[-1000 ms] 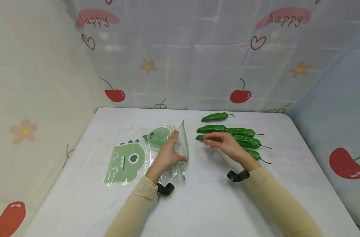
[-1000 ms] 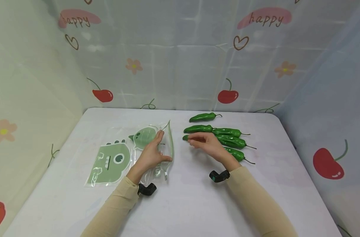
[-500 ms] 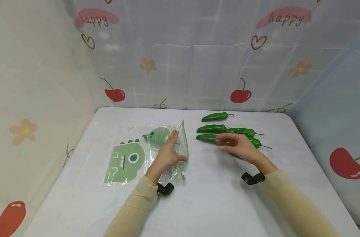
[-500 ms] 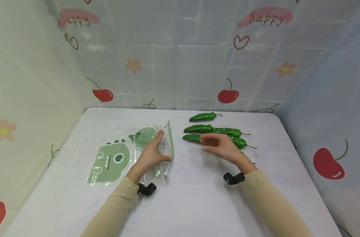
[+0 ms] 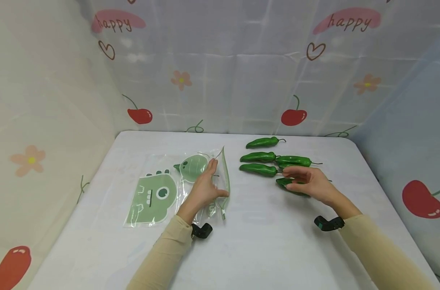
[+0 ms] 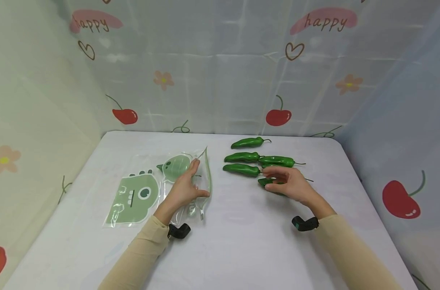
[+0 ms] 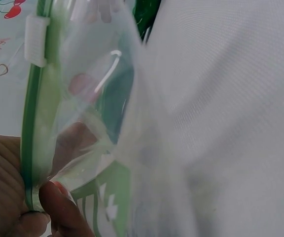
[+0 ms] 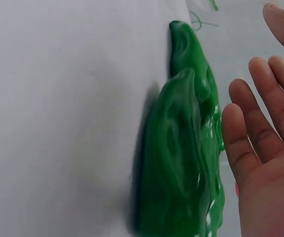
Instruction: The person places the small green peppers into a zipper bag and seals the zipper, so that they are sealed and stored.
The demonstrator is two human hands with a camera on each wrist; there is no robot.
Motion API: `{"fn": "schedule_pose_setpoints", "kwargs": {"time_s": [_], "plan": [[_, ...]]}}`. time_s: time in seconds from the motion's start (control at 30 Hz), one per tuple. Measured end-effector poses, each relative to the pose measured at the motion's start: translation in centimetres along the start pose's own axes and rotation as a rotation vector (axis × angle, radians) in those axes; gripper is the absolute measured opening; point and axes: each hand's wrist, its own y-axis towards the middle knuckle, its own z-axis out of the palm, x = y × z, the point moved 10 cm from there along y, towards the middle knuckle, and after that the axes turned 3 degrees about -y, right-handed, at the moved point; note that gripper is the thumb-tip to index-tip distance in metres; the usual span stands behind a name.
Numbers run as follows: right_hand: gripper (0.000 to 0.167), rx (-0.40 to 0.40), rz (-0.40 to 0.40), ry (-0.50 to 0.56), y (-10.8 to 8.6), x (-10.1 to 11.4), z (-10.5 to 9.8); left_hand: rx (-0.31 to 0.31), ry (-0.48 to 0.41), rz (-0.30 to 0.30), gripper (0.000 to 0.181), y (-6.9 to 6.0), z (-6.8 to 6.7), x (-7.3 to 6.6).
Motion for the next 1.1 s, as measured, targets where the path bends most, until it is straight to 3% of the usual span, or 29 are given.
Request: {"fn": "schedule_pose_setpoints", "kwargs": {"time_s": [0.27,0.67,1.1], "plan": [[0.052,-0.073,0.069,-0.12,-1.2,-2.7,-1.5,0.002,-0.008,0.001,0.121,-0.1,0.1,0.1],[0.052,-0.148,0.128,-0.241,-3.4,-3.7,-3.8,-0.003,-0.01,-0.001,0.122,-0.1,0.1,0.0],[0.052,-0.212,0.15,-0.178,-5.5,-6.0,-4.4,-0.001,-0.015,-0.008,0.121,-0.1,0.2,0.1]]}}
